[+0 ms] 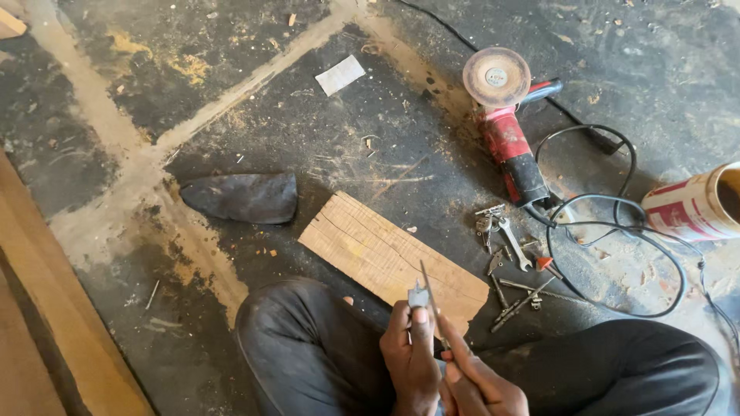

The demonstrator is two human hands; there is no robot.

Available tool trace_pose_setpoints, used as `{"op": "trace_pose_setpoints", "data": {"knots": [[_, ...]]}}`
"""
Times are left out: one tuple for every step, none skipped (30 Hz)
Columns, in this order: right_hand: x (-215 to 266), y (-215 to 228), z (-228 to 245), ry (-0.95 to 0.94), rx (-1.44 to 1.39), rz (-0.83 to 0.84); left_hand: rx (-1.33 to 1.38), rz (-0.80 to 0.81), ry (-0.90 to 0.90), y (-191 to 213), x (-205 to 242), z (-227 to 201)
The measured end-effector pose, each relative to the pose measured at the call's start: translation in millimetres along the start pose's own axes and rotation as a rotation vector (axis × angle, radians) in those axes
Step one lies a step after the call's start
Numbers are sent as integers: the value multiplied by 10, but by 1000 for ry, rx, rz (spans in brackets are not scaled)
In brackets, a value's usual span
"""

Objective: The person sharpens small metal components and tools using an angle grinder and manual files while sitting on the floor.

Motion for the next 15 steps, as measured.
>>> {"op": "trace_pose_setpoints", "data": {"knots": [[27, -38, 80, 66, 35, 25, -3, 7, -24, 6, -5, 6], [43, -61, 153, 133, 72, 46, -3, 15, -46, 2, -13, 21], [47, -92, 207, 200, 108, 67, -14, 16, -40, 12, -21, 55], [45, -127, 240, 263, 121, 81, -23, 15, -31, 31, -8, 101], [32, -166, 276, 327, 135, 95, -32, 15, -23, 46, 1, 154], [43, -190, 322, 386, 146, 105, -39, 31, -25, 52, 2, 197], [25, -207, 360, 350, 129, 76, -47, 47, -27, 52, -1, 233], [-12, -248, 393, 313, 110, 48, -56, 64, -28, 56, 22, 254], [-40, -263, 433, 276, 92, 19, -125, 70, -74, 60, 53, 237], [-110, -262, 509, 231, 6, 54, -192, 74, -130, 42, 37, 201], [-186, -255, 586, 185, -80, 89, -259, 77, -187, 18, 28, 144], [-219, -258, 626, 140, -172, 129, -267, 76, -166, 13, 23, 95], [-177, -227, 640, 160, -264, 149, -276, 74, -146, 4, 27, 43], [-120, -148, 651, 182, -341, 171, -275, 62, -124, -35, 9, 13], [-87, -94, 645, 204, -418, 193, -237, 41, -155, -48, -35, -17]]}}
Point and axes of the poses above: each hand's wrist, its own x-axis away from the middle knuckle, its own y-axis out of the back of the hand, z = x × y, the point moved 3 cm from there along -x, towards the middle knuckle, and after that the axes turned 10 degrees about -y, right-handed, at the moved point
